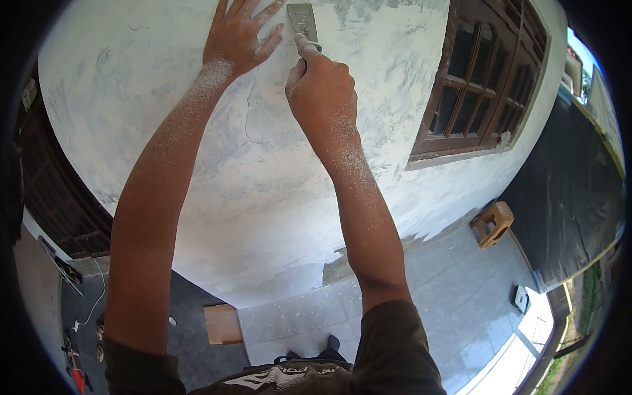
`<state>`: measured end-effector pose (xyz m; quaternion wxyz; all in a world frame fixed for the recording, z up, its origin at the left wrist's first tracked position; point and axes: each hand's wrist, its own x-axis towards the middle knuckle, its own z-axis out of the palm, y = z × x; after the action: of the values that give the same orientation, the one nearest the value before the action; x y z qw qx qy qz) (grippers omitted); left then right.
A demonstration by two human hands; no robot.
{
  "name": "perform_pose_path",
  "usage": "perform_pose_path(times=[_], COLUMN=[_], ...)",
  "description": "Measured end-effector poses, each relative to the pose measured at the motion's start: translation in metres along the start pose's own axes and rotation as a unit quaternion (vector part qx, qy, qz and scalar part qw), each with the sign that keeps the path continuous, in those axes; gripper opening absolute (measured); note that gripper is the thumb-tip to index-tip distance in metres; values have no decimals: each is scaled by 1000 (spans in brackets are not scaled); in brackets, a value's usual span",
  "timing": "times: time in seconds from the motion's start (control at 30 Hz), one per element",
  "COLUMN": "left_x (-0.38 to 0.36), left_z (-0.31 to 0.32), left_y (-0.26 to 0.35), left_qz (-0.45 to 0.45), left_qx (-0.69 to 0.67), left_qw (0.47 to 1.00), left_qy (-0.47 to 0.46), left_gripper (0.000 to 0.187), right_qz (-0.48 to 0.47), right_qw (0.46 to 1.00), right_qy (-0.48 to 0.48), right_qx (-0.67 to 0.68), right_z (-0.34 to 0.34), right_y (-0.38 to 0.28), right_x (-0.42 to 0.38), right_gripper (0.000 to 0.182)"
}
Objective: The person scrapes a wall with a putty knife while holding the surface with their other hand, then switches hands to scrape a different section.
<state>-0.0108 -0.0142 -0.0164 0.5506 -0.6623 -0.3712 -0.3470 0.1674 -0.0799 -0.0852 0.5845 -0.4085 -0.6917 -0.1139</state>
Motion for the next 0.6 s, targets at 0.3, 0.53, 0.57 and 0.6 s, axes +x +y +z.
perform_pose_path(times=[0.3,0.53,0.57,0.6], left_x=[0,-1,-1,-1], left_z=[3,1,0,0], left_y=[-2,-3,-1,-2], left_qz=[7,12,9,7], left_qx=[1,3,-1,-4], left_qw=[1000,1000,1000,1000], left_qy=[6,-16,-13,-8], left_gripper=[61,62,62,62], right_qz=[27,4,3,0], right_qw=[999,1000,1000,1000], right_qy=[-21,-3,-7,-7], right_qx=[0,7,5,3], right_z=[-1,-2,1,3], right_y=[-6,-6,-1,0], right_x=[0,7,1,-1], right_gripper=[34,34,35,35])
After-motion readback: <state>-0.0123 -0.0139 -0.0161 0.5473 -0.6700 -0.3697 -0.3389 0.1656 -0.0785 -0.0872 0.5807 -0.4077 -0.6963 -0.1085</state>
